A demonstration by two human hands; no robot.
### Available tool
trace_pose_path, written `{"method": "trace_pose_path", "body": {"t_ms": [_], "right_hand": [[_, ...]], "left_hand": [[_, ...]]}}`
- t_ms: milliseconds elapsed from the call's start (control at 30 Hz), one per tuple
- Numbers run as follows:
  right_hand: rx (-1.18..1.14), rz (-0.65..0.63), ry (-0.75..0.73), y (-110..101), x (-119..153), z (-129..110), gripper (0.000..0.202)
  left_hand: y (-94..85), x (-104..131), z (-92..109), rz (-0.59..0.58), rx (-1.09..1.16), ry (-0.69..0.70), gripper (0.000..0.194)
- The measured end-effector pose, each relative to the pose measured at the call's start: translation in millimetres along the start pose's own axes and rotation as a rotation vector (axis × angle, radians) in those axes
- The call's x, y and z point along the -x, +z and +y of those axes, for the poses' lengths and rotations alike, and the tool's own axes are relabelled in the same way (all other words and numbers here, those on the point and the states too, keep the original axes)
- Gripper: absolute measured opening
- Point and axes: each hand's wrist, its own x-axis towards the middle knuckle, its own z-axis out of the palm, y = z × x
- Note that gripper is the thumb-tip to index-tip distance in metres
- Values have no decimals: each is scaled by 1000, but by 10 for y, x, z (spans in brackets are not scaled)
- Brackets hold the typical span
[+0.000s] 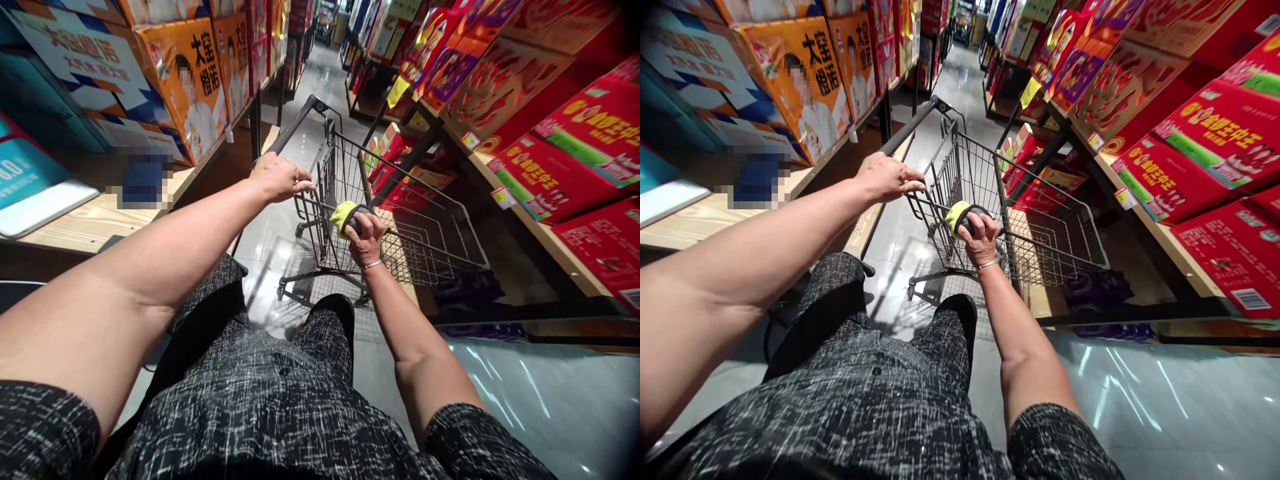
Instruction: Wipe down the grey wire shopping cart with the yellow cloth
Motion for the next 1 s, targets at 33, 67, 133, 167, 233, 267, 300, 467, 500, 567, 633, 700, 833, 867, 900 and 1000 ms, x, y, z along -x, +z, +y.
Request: {"method": "trace_pose_path", "body": {"t_ms": [33,67,133,167,233,267,300,467,500,567,633,700,833,867,900,1000], "right_hand": [[-3,-21,-8,27,105,-2,27],[-7,-50,-18,53,218,0,28],[-18,-153,-35,100,445,-1,30],[-25,-227,-39,124,553,-8,31],[-41,-398,-40,176,751,-48,35],[-46,-484,-37,202,835,-82,37],[-47,-561,-30,229,906,-123,38],[-57,-759,-19,295,949,-381,39],[-69,-753,-42,285,882,-436,39],[-99,-683,-107,238,678,-554,39],[-137,-551,-174,170,406,-690,40],[-180,-387,-216,112,109,-838,39],[-234,-187,-222,152,-313,-1068,36],[-244,-191,-227,199,-338,-1090,36],[-255,-218,-238,256,-321,-1092,37],[-274,-397,-281,430,-37,-1002,40]], "left_hand": [[8,25,-31,2,16,-4,49],[12,53,-63,4,25,-9,49],[6,116,-128,10,26,-19,50],[-5,149,-162,11,19,-24,51],[-41,219,-236,10,3,-39,52],[-63,254,-277,13,-4,-45,52],[-87,288,-321,17,-8,-44,52],[-179,442,-569,7,-18,-29,55],[-187,467,-619,6,-18,-39,57],[-194,520,-711,13,-14,-69,61],[-199,578,-786,18,-6,-115,65],[-207,646,-843,19,1,-157,68],[-242,791,-932,42,-48,-155,74],[-252,825,-954,45,-60,-153,75],[-262,855,-976,47,-66,-155,76],[-279,927,-1038,44,-64,-193,76]]}}
